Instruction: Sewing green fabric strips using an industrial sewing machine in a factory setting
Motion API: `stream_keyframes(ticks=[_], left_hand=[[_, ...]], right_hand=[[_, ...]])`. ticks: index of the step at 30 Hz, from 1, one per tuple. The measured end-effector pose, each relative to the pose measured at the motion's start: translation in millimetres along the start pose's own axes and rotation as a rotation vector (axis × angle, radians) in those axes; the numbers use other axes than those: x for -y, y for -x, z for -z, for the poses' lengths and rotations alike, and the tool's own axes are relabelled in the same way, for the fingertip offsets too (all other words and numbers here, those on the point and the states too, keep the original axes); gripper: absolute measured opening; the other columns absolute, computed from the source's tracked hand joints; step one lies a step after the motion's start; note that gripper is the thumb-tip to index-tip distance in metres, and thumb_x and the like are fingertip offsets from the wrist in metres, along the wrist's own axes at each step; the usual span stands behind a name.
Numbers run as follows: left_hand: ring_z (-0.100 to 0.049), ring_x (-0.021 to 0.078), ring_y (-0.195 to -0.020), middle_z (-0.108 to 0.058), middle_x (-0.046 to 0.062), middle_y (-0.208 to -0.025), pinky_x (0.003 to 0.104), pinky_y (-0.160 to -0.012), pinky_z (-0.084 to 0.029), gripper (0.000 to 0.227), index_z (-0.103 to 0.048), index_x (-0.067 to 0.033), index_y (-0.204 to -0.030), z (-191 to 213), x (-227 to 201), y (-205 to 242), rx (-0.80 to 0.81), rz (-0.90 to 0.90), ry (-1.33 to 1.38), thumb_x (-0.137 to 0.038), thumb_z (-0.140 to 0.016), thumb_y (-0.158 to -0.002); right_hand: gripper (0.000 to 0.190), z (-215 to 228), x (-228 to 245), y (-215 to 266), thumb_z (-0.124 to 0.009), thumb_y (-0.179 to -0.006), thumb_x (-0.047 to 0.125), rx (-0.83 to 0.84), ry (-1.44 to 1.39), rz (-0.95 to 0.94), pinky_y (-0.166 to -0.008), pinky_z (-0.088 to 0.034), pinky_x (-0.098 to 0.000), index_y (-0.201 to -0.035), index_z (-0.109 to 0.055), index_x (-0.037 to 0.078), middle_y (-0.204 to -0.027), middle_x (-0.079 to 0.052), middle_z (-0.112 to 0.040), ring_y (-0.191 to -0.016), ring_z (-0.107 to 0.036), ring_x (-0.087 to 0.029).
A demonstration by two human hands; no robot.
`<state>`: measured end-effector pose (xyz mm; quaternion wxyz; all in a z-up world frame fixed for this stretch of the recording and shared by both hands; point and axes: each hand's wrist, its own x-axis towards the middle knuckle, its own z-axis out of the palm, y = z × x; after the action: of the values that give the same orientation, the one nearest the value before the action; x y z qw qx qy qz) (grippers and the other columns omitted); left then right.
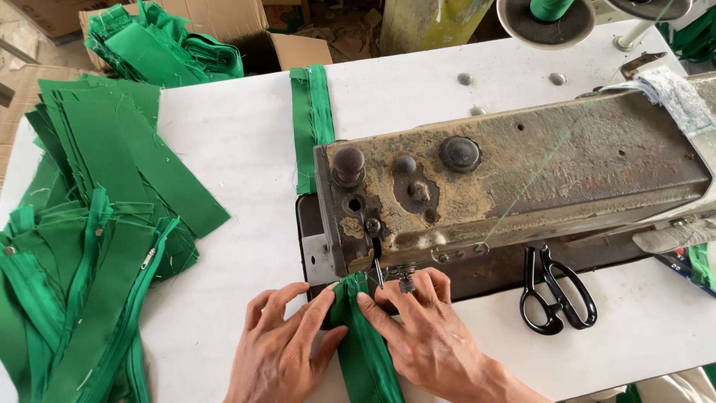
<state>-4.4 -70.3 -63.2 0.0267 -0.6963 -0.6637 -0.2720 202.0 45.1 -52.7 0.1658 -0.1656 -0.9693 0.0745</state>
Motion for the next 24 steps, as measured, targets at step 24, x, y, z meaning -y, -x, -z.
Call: stream_keyframes(ticks=[24], left_hand=[[-0.062,0.0168,-0.105,-0.075,-0.014,-0.089,0.048,-0.108,-0.024,0.041,-0.068,-0.0136,-0.126,0.5,-13.8,3.4,-0.105,0.018,-0.232,-0.045,-0.059,-0.101]], right_hand=[[0.027,12.5,8.0,-11.2,-0.052,-0.095,-0.002,-0.028,0.022,0.02,-0.08,-0.037,-0.0532,-0.118,-0.065,0.002,-0.103,-0.012,-0.046,-0.077,-0.041,-0.032]])
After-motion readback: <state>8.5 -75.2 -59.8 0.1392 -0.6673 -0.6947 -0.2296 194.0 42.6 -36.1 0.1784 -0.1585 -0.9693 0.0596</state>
